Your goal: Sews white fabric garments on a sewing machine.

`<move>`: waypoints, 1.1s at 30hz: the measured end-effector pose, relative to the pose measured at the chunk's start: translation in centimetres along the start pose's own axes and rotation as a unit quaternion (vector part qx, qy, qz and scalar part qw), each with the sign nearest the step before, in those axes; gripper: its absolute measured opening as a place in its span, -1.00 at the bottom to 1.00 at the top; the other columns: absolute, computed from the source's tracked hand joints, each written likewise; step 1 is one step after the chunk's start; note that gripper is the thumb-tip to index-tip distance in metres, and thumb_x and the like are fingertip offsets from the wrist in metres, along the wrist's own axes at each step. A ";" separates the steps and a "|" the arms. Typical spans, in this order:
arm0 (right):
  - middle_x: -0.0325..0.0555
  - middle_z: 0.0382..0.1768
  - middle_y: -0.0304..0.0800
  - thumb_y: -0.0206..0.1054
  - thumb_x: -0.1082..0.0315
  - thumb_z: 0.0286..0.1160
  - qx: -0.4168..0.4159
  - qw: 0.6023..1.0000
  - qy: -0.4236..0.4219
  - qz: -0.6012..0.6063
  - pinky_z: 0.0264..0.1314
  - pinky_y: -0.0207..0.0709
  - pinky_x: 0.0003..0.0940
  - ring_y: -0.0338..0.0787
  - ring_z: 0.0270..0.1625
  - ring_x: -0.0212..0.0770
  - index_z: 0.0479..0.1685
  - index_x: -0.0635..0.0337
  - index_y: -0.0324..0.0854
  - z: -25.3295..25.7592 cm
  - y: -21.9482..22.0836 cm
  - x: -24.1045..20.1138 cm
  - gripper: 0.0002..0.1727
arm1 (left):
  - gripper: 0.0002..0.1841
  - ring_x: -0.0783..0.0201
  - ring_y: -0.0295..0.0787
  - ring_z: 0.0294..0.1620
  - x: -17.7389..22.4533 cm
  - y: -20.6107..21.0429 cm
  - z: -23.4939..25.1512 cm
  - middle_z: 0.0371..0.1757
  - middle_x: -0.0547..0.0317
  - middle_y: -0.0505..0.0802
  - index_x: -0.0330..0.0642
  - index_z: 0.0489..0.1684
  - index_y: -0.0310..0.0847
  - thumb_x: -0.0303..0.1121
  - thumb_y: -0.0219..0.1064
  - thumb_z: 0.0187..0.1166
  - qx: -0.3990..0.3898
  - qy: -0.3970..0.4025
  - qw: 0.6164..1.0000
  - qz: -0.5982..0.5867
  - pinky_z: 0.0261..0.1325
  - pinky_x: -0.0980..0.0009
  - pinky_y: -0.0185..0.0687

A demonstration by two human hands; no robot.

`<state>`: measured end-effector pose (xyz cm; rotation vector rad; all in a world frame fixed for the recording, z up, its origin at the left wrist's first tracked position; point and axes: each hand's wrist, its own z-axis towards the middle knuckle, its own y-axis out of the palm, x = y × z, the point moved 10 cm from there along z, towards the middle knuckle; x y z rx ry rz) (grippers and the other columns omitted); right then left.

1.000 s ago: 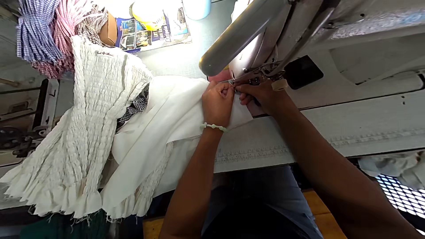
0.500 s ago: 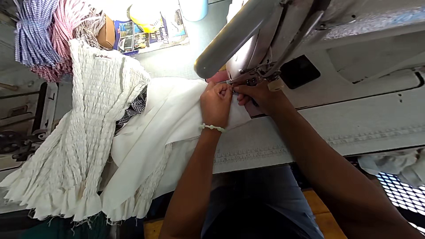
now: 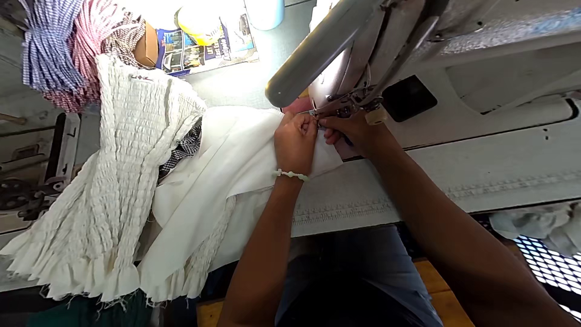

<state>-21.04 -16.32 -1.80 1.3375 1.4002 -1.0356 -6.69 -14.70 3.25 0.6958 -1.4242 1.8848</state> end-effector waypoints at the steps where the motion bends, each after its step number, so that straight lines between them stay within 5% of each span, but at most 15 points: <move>1: -0.22 -0.57 0.78 0.39 0.55 0.53 0.000 1.000 -0.001 0.001 -0.49 0.73 -0.55 0.78 -0.61 -0.41 -0.10 0.29 0.67 -0.1 0.0 -0.1 -0.92 | -0.88 0.37 0.55 -0.40 0.0 0.0 0.0 -0.41 0.12 0.65 -0.28 -0.37 0.81 -0.46 0.41 0.55 0.001 0.000 1.000 0.000 -0.26 0.50 0.47; 33: -0.22 -0.54 0.78 0.37 0.55 0.55 0.002 1.000 -0.002 -0.004 -0.46 0.74 -0.55 0.79 -0.59 -0.41 -0.08 0.29 0.67 -0.3 0.0 -0.3 -0.92 | -0.88 0.23 0.64 -0.35 0.9 0.0 -0.3 -0.38 -0.01 0.69 -0.34 -0.36 0.79 -0.49 0.38 0.55 0.016 0.049 0.998 0.021 -0.21 0.41 0.57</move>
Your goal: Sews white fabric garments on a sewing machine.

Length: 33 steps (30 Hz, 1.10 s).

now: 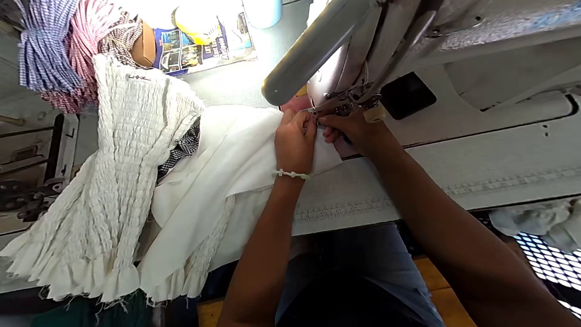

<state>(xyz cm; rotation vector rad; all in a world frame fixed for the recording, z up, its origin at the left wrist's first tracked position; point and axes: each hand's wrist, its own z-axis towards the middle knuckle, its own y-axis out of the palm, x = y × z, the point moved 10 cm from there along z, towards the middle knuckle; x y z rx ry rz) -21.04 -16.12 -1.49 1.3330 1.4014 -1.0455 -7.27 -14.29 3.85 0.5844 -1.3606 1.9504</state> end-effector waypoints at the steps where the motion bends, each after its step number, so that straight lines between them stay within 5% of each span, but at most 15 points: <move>1: -0.22 -0.53 0.78 0.36 0.55 0.56 -0.001 1.000 0.002 0.000 -0.46 0.74 -0.55 0.78 -0.58 -0.41 -0.07 0.29 0.67 0.0 0.0 0.0 -0.92 | -0.88 0.24 0.64 -0.35 0.0 0.0 0.0 -0.38 0.00 0.69 -0.33 -0.36 0.79 -0.49 0.38 0.55 0.000 -0.001 1.000 0.001 -0.21 0.41 0.57; 24: -0.26 -0.57 0.76 0.39 0.51 0.56 0.010 1.000 -0.018 -0.010 -0.51 0.72 -0.58 0.76 -0.63 -0.45 -0.09 0.28 0.64 0.2 0.0 0.2 -0.93 | -0.94 0.28 0.70 -0.34 0.3 -0.5 -0.2 -0.37 0.00 0.78 -0.28 -0.31 0.88 -0.50 0.47 0.46 0.020 0.013 1.000 0.001 -0.19 0.49 0.59; 33: -0.26 -0.62 0.70 0.30 0.53 0.62 0.014 1.000 0.004 0.013 -0.48 0.72 -0.56 0.75 -0.63 -0.43 -0.07 0.31 0.60 -0.2 -0.2 -0.1 -0.95 | -0.92 0.17 0.87 -0.09 4.1 -3.0 -1.3 -0.04 -0.16 0.82 -0.40 -0.20 0.80 -0.61 0.44 0.46 -0.019 0.099 0.995 0.028 0.08 0.39 0.80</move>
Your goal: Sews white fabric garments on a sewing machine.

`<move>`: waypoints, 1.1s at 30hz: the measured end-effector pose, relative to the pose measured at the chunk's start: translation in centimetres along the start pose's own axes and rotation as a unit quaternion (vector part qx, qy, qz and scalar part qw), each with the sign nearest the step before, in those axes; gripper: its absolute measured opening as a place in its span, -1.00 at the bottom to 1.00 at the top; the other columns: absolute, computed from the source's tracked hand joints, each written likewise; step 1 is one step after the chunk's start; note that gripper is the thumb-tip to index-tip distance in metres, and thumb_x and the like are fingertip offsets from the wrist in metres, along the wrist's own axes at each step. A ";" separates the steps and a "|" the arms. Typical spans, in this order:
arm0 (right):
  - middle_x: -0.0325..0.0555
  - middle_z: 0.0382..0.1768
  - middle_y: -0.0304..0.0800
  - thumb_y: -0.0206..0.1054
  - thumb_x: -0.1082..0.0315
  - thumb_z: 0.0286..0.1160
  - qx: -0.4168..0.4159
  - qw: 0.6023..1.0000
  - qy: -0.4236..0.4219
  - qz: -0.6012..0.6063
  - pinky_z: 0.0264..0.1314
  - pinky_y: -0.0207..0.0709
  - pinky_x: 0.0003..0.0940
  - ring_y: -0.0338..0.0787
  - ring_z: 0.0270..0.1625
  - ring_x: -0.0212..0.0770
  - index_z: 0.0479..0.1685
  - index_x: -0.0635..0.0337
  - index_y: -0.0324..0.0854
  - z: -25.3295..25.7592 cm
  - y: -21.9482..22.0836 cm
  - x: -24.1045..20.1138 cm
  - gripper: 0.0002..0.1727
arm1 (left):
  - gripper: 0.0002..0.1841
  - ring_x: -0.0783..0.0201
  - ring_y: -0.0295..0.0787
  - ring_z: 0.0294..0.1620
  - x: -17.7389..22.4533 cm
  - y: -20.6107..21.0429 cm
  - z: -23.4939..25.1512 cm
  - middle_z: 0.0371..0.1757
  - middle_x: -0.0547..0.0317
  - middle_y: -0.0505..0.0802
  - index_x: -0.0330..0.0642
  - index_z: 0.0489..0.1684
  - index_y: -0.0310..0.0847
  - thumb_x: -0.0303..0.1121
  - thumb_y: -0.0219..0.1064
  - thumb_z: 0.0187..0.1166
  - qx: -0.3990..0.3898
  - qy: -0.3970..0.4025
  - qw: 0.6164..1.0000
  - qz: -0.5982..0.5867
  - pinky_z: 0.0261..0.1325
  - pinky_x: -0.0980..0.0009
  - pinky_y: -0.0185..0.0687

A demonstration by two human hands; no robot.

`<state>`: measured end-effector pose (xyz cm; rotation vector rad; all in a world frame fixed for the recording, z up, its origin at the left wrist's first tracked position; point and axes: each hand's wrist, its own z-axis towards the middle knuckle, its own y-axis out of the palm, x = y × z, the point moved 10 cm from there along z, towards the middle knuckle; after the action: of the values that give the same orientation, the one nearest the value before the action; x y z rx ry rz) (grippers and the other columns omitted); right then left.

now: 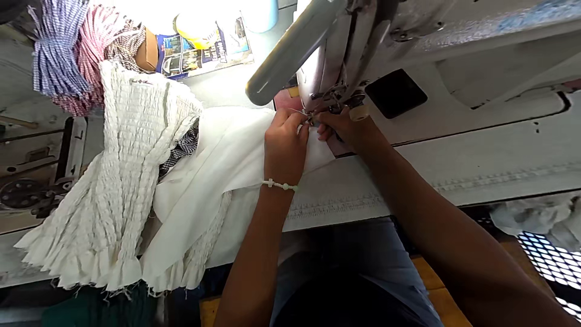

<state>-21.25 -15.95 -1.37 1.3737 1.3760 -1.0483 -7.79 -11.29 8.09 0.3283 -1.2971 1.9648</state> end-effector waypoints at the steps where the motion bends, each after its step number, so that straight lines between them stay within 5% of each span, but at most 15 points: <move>1: -0.24 -0.62 0.70 0.29 0.54 0.62 0.004 1.000 -0.006 0.008 -0.48 0.73 -0.55 0.75 -0.64 -0.42 -0.07 0.32 0.60 -0.1 -0.1 -0.3 -0.94 | -0.92 0.16 0.86 -0.09 0.6 -0.3 -0.4 -0.04 -0.13 0.83 -0.38 -0.20 0.81 -0.63 0.42 0.46 -0.008 0.013 1.000 0.021 0.07 0.35 0.79; 4: -0.24 -0.62 0.69 0.22 0.56 0.65 0.015 0.998 -0.015 0.066 -0.50 0.73 -0.54 0.75 -0.65 -0.40 -0.12 0.28 0.56 -0.5 -0.7 -1.0 -0.96 | -0.85 0.04 0.83 0.02 1.3 0.0 -2.1 -0.01 -0.09 0.88 -0.35 -0.19 0.85 -0.67 0.34 0.47 -0.050 0.029 0.998 0.034 0.14 0.19 0.73; 8: -0.30 -0.53 0.65 0.01 0.41 0.83 0.039 0.982 0.024 0.182 -0.49 0.69 -0.57 0.71 -0.57 -0.45 -0.09 0.15 0.47 -1.0 -2.0 -0.7 -0.85 | -0.77 0.03 0.79 0.24 0.5 1.9 -4.9 0.13 0.00 0.90 -0.27 -0.02 0.87 -0.58 0.29 0.53 -0.097 0.046 0.993 0.043 0.33 0.19 0.66; 13: -0.35 -0.63 0.63 -0.12 0.39 0.83 0.003 0.970 0.014 0.241 -0.59 0.54 -0.66 0.60 -0.67 -0.50 -0.26 0.06 0.49 -1.6 -2.7 -1.2 -0.70 | -0.78 -0.03 0.72 0.39 -0.1 2.4 -5.9 0.35 -0.06 0.82 -0.27 0.03 0.86 -0.50 0.30 0.60 -0.090 0.067 0.993 0.034 0.47 0.16 0.55; 20: -0.44 -0.71 0.28 -0.03 0.48 0.76 0.017 0.995 0.014 0.099 -0.71 0.34 -0.69 0.34 -0.77 -0.55 -0.09 0.07 0.40 -2.3 -4.6 -1.2 -0.86 | -0.79 -0.05 0.66 0.46 -0.4 3.0 -5.8 0.40 -0.01 0.79 -0.24 -0.01 0.86 -0.40 0.30 0.67 -0.110 0.074 0.990 0.039 0.47 0.06 0.51; 24: -0.37 -0.65 0.38 -0.01 0.50 0.79 0.014 0.999 0.020 0.041 -0.64 0.49 -0.65 0.47 -0.72 -0.52 -0.05 0.13 0.41 -2.7 -4.5 -0.9 -0.88 | -0.80 -0.03 0.68 0.43 -0.4 2.9 -5.4 0.38 0.00 0.81 -0.24 -0.04 0.87 -0.41 0.31 0.65 -0.120 0.063 0.990 0.034 0.46 0.08 0.51; 27: -0.33 -0.62 0.36 0.05 0.53 0.74 0.005 1.000 -0.001 -0.022 -0.67 0.37 -0.66 0.39 -0.73 -0.52 -0.04 0.18 0.42 -2.9 -4.2 -1.1 -0.92 | -0.83 -0.01 0.72 0.37 -0.3 2.8 -4.8 0.33 0.00 0.84 -0.24 -0.07 0.88 -0.41 0.35 0.61 -0.130 0.057 0.989 0.036 0.42 0.09 0.54; 33: 0.01 -0.48 0.47 0.13 0.45 0.75 0.059 0.942 -0.104 -0.314 -0.57 0.31 -0.22 0.43 -0.58 -0.16 0.07 0.28 0.46 -7.0 -6.9 -2.4 -0.89 | -0.79 -0.02 0.69 0.40 -0.5 2.6 -5.3 0.38 0.01 0.81 -0.21 0.00 0.87 -0.33 0.39 0.61 -0.119 0.082 0.989 0.033 0.43 0.08 0.53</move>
<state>-28.38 -9.86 2.40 0.8705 1.6512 -1.6618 -8.31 -7.45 3.56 0.0068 -1.4302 1.8237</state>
